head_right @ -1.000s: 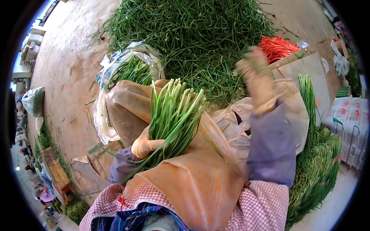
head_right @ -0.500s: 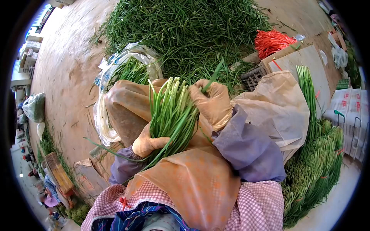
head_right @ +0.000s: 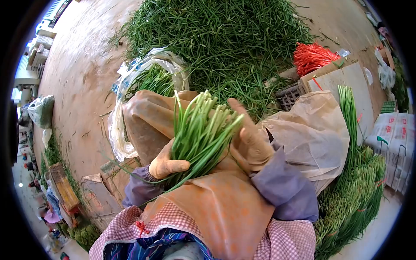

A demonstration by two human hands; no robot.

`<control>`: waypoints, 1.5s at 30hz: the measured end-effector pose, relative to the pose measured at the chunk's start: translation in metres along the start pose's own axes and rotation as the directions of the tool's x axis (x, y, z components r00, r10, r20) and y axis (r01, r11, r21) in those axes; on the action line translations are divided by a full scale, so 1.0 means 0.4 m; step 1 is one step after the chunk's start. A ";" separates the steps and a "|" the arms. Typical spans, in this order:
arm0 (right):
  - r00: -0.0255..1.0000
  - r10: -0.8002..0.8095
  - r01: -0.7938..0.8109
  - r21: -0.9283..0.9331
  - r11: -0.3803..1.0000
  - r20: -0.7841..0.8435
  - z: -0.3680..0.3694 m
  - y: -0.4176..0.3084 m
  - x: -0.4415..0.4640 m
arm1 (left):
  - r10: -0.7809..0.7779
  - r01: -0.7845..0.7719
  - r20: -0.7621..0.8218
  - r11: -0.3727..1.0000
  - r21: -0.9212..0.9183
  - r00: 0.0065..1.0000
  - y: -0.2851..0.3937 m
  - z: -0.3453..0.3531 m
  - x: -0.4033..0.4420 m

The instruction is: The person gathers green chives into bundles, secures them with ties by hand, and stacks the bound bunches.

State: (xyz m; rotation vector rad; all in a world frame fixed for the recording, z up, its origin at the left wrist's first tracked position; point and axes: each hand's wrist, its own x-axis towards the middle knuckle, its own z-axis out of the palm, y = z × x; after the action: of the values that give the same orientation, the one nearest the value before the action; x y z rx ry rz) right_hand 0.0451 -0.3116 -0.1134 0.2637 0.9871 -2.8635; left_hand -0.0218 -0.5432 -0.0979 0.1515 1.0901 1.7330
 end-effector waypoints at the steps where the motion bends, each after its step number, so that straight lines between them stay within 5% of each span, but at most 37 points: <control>1: 1.000 0.003 -0.003 0.029 1.000 -0.014 0.016 0.015 0.016 | 0.067 -0.066 0.059 0.997 -0.030 0.996 -0.009 0.002 0.007; 8: 0.995 -0.057 0.052 0.068 0.996 0.082 0.027 0.059 0.108 | 0.134 -0.125 -0.035 0.974 0.191 0.990 0.046 0.029 -0.004; 12: 0.991 -0.043 0.029 0.105 0.994 0.127 0.054 0.050 0.126 | 0.052 0.033 -0.090 0.659 0.752 0.995 0.119 0.044 0.014; 13: 0.984 -0.034 -0.002 0.205 0.979 0.176 0.091 0.036 0.130 | 0.078 -0.026 -0.022 0.563 0.826 0.997 0.106 0.026 0.026; 16: 0.962 -0.010 -0.041 0.181 0.983 0.273 0.050 0.053 0.170 | -0.050 -0.088 0.169 0.692 0.717 0.984 0.114 0.000 0.066; 20: 0.963 0.126 -0.159 0.123 0.980 0.239 0.068 0.032 0.181 | -0.186 -0.079 0.284 0.694 0.716 0.941 0.090 -0.049 0.088; 21: 0.973 0.103 -0.118 0.063 0.991 0.207 0.073 0.023 0.185 | -0.186 -0.098 0.328 0.721 0.685 0.926 0.101 -0.044 0.096; 24: 0.999 -0.022 0.025 -0.068 0.997 0.043 0.088 -0.029 0.201 | -0.263 0.190 0.179 0.919 0.346 0.948 0.138 -0.004 0.079; 29: 0.880 -0.466 0.475 -0.146 0.868 0.093 -0.012 -0.288 0.244 | -0.217 0.075 0.221 0.854 0.516 0.951 0.138 -0.003 0.068; 30: 0.842 -0.537 0.539 -0.077 0.839 0.046 -0.042 -0.342 0.247 | -0.105 -0.122 0.293 0.741 0.661 0.950 0.137 -0.008 0.064; 32: 0.801 -0.598 0.587 -0.172 0.791 -0.019 -0.138 -0.429 0.235 | -0.304 0.112 0.213 0.777 0.619 0.928 0.092 -0.060 0.047; 34: 0.740 -0.657 0.594 -0.318 0.739 -0.145 -0.181 -0.488 0.212 | -0.308 0.111 0.154 0.696 0.710 0.939 0.134 -0.046 0.017; 35: 0.716 -0.693 0.654 -0.268 0.708 -0.084 -0.179 -0.502 0.188 | -0.347 0.163 0.079 0.616 0.771 0.935 0.184 -0.010 0.002; 36: 0.690 -0.723 0.702 -0.211 0.680 -0.034 -0.176 -0.504 0.162 | -0.181 -0.046 0.170 0.543 0.838 0.969 0.185 -0.025 -0.008; 38: 0.645 -0.759 0.701 -0.331 0.632 -0.085 -0.175 -0.497 0.147 | -0.141 0.008 0.068 0.476 0.879 0.988 0.232 -0.020 -0.016; 40: 0.576 -0.807 0.631 -0.555 0.542 -0.132 -0.163 -0.485 0.151 | 0.158 -0.086 0.035 0.326 0.941 0.987 0.261 -0.005 -0.002; 42: 0.556 -0.821 0.662 -0.529 0.532 -0.129 -0.124 -0.448 0.153 | 0.449 -0.100 0.006 0.187 0.977 0.894 0.278 0.022 0.030; 44: 0.588 -0.803 0.650 -0.534 0.541 -0.098 -0.081 -0.412 0.150 | 0.442 -0.208 -0.022 0.467 0.860 0.897 0.298 0.081 0.064; 45: 0.585 -0.805 0.631 -0.570 0.526 -0.097 -0.061 -0.390 0.157 | 0.483 -0.293 0.050 0.442 0.848 0.874 0.296 0.103 0.096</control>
State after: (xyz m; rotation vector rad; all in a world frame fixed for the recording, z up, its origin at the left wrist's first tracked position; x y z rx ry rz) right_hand -0.0368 -0.1766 -0.0510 0.3947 2.3682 -3.1213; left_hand -0.0979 -0.4938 -0.0032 0.9295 2.1407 1.4527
